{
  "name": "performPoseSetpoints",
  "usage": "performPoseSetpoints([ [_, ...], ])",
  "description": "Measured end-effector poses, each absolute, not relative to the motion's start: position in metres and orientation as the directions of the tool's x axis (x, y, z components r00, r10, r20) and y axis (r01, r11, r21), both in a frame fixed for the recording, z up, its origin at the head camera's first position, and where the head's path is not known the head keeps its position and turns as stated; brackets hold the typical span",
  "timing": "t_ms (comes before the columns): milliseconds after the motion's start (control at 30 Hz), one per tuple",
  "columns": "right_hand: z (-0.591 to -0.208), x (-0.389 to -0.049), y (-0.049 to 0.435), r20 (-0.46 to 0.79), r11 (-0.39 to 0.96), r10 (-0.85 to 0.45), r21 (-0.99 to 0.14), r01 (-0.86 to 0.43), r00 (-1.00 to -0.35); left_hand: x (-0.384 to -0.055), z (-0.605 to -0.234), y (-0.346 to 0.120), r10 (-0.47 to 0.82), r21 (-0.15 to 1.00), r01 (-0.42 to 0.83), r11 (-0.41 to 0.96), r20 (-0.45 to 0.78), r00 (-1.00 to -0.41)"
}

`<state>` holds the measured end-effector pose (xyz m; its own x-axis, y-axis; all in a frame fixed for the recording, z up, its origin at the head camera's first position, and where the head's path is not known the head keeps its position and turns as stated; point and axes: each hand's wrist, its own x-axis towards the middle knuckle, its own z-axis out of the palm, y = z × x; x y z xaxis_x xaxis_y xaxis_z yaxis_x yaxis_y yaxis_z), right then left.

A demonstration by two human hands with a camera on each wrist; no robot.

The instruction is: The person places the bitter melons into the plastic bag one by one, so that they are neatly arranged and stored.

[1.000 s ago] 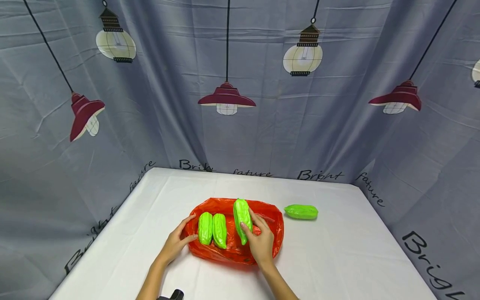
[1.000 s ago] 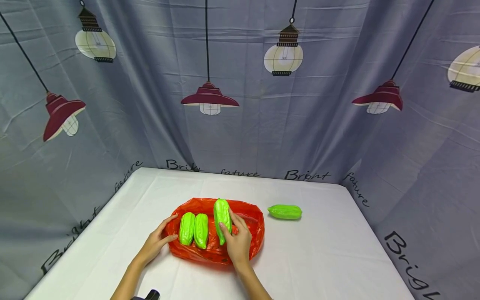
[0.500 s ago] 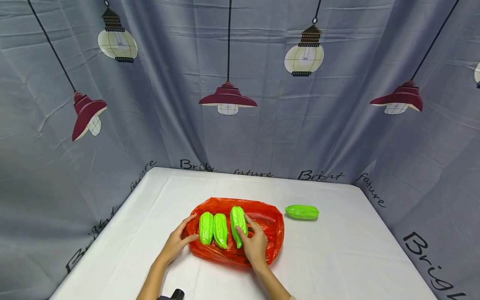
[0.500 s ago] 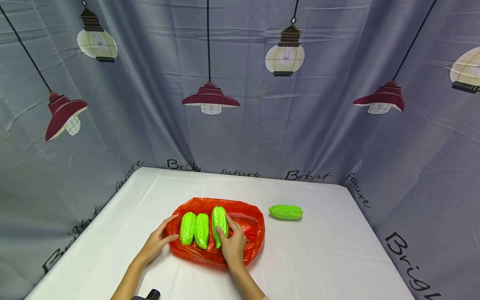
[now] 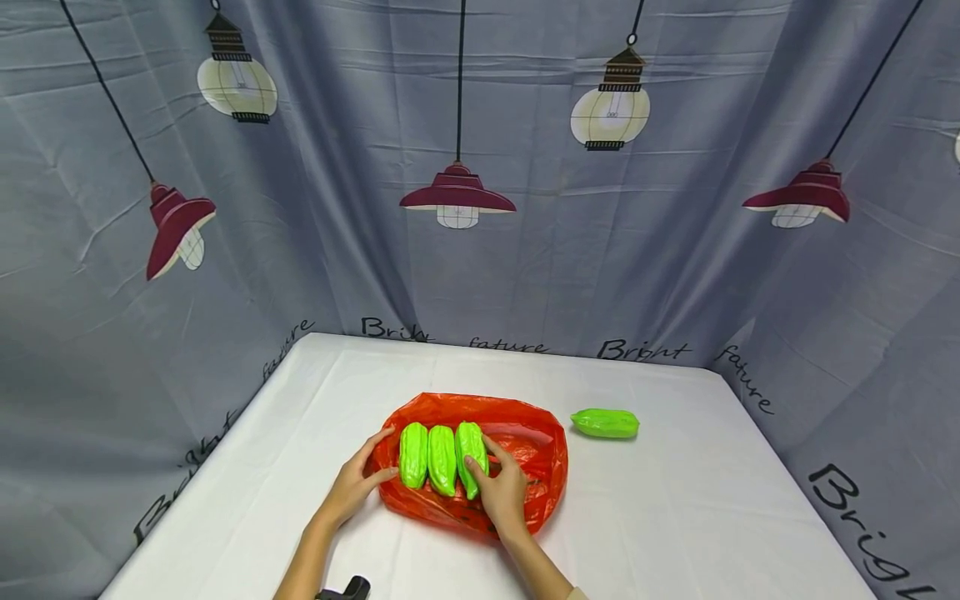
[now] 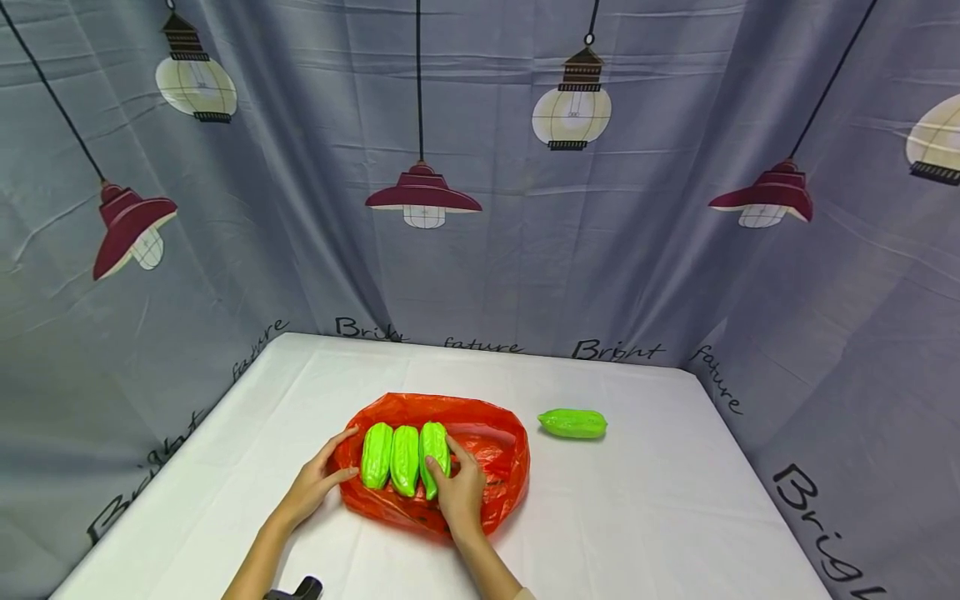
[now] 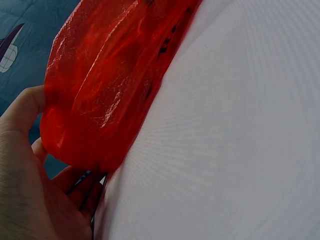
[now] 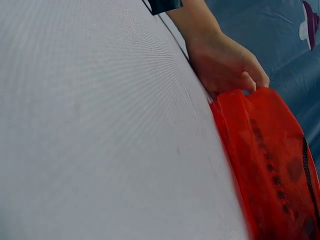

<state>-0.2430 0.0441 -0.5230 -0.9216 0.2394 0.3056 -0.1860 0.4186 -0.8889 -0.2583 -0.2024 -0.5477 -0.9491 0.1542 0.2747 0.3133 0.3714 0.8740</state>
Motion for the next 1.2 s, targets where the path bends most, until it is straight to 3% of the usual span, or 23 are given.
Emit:
performPoseSetpoints([
  [433,-0.531,-0.246,0.042,0.242,0.392,0.222,-0.909,-0.141,-0.945,-0.258,-0.547,-0.201,0.143,0.873,0.315,0.372,0.282,-0.949],
  [833,-0.531,-0.246,0.043,0.247,0.423,0.198,-0.895,-0.145,-0.949,-0.240,-0.513,-0.193,0.162,0.874,0.315,0.370,0.273,-0.948],
  [1200,-0.527,-0.245,0.044,0.214,0.405,0.180,-0.906,-0.125,-0.960,-0.252,-0.536,-0.197,0.141,0.860,0.338,0.383,0.307,-0.941],
])
